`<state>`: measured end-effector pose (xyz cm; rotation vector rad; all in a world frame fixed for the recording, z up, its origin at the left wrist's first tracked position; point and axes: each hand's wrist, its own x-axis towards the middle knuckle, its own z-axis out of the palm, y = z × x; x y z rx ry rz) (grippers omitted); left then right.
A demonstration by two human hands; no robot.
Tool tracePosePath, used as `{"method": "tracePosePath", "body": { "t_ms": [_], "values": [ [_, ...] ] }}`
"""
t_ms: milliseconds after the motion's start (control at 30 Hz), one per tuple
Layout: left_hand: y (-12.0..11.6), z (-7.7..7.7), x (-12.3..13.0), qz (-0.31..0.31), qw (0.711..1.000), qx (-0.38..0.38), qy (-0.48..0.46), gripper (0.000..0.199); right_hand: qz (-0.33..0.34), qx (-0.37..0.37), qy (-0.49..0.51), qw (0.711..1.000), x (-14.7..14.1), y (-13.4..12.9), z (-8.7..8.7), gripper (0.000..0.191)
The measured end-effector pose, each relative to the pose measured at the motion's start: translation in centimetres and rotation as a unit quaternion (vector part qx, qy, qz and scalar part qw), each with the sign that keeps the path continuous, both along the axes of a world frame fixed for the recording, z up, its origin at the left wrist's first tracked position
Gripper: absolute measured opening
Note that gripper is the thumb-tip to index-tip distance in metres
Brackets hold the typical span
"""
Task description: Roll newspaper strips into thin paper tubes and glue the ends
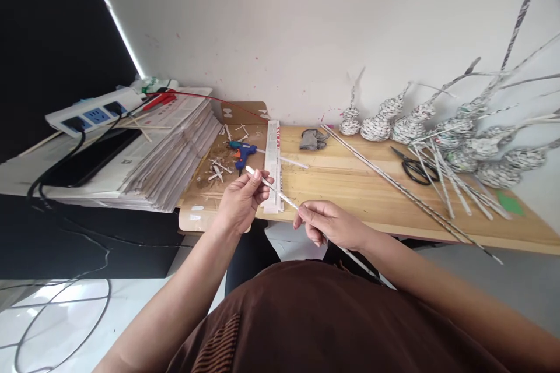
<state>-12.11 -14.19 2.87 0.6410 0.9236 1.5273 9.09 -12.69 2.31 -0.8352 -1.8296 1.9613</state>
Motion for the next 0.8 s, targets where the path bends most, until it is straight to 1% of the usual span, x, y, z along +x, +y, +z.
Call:
{"method": "tracePosePath", "body": {
  "t_ms": [167,233,267,300,367,400,433,467,500,533,567,600,633,667,700,767,800],
  "values": [
    [0.9,-0.5,0.2,0.001,1.0,-0.015,0.015,0.023,-0.006,0.009,-0.036,0.999,-0.3,1.0,-0.6,0.044],
    [1.2,-0.7,0.3,0.006,1.0,-0.021,0.021,0.023,-0.01,0.026,-0.056,0.998,-0.3,1.2,-0.8,0.044],
    [1.4,-0.8,0.3,0.011,0.999,-0.023,0.022,0.023,-0.02,0.055,-0.07,0.996,-0.2,1.2,-0.8,0.043],
    [1.6,-0.9,0.3,0.015,0.999,-0.025,0.022,0.023,-0.035,0.102,-0.086,0.99,-0.2,1.3,-0.8,0.04],
    [2.0,-1.1,0.4,0.02,0.999,-0.029,0.021,0.023,-0.073,0.223,-0.12,0.965,0.0,1.3,-0.6,0.034],
    [2.3,-1.2,0.5,0.02,0.999,-0.031,0.021,0.023,-0.089,0.27,-0.134,0.949,0.1,1.4,-0.6,0.033],
    [2.5,-1.2,0.5,0.017,0.999,-0.033,0.02,0.024,-0.096,0.286,-0.141,0.943,0.2,1.5,-0.5,0.032],
    [2.7,-1.2,0.6,0.013,0.999,-0.034,0.017,0.024,-0.092,0.264,-0.14,0.95,0.4,1.7,-0.6,0.033],
    [2.9,-1.3,0.7,0.007,0.999,-0.035,0.013,0.024,-0.078,0.208,-0.129,0.967,0.5,1.8,-0.7,0.035],
    [3.0,-1.3,0.7,0.001,0.999,-0.035,0.008,0.024,-0.054,0.128,-0.107,0.984,0.6,2.0,-0.8,0.038],
    [3.1,-1.3,0.8,-0.006,0.999,-0.035,0.003,0.024,-0.024,0.042,-0.079,0.996,0.7,2.2,-0.9,0.04],
    [3.2,-1.4,0.9,-0.012,0.999,-0.035,-0.001,0.023,0.004,-0.033,-0.051,0.998,0.8,2.5,-1.0,0.042],
    [3.3,-1.4,1.0,-0.016,0.999,-0.036,-0.003,0.023,0.022,-0.078,-0.031,0.996,0.8,2.7,-1.1,0.042],
    [3.4,-1.4,1.1,-0.017,0.999,-0.037,-0.003,0.023,0.025,-0.086,-0.025,0.996,0.8,2.9,-1.1,0.041],
    [3.5,-1.5,1.2,-0.017,0.999,-0.038,-0.001,0.024,0.012,-0.058,-0.031,0.998,0.7,3.0,-1.0,0.04],
    [3.5,-1.5,1.3,-0.015,0.999,-0.039,0.004,0.023,-0.043,0.051,-0.058,0.996,0.3,3.3,-0.8,0.036],
    [3.6,-1.5,1.4,-0.014,0.999,-0.039,0.005,0.023,-0.063,0.091,-0.065,0.992,0.1,3.4,-0.7,0.035]
  ]
}}
